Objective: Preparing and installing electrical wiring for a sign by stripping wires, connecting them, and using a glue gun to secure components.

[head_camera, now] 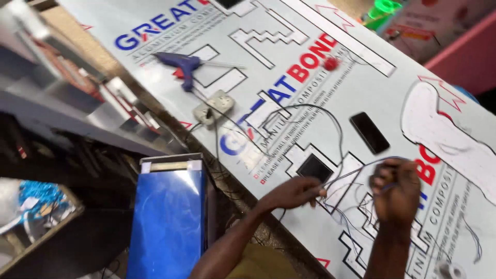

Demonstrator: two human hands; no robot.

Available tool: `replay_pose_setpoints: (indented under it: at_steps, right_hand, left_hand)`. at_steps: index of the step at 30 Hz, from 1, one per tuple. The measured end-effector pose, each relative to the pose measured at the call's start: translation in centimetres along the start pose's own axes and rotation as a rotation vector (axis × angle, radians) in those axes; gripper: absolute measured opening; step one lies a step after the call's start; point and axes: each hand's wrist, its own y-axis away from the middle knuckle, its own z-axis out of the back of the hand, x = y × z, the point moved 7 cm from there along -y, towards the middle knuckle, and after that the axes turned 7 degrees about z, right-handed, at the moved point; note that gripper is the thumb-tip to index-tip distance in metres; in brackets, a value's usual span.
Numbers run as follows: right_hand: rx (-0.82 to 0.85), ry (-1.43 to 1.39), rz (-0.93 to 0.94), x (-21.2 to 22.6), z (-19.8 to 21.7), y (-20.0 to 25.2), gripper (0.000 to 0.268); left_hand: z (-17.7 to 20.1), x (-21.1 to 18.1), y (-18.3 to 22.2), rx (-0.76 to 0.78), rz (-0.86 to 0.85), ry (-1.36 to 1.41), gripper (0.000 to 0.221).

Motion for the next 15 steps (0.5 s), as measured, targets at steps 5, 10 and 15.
replay_pose_setpoints:
  at_steps: [5, 10, 15]
  right_hand:
    - [0.117, -0.001, 0.164, 6.0, -6.4, -2.0, 0.036]
    - [-0.11, 0.161, 0.243, 7.4, -6.4, -3.6, 0.046]
    - [-0.234, 0.194, 0.298, 5.9, -2.2, -4.7, 0.049]
  left_hand:
    - [6.4, -2.4, -0.2, -0.407, -0.162, -0.227, 0.036]
    - [10.1, -2.3, 2.2, -0.645, -0.181, -0.275, 0.021]
    - [10.5, -4.3, 2.9, -0.327, 0.014, 0.163, 0.04]
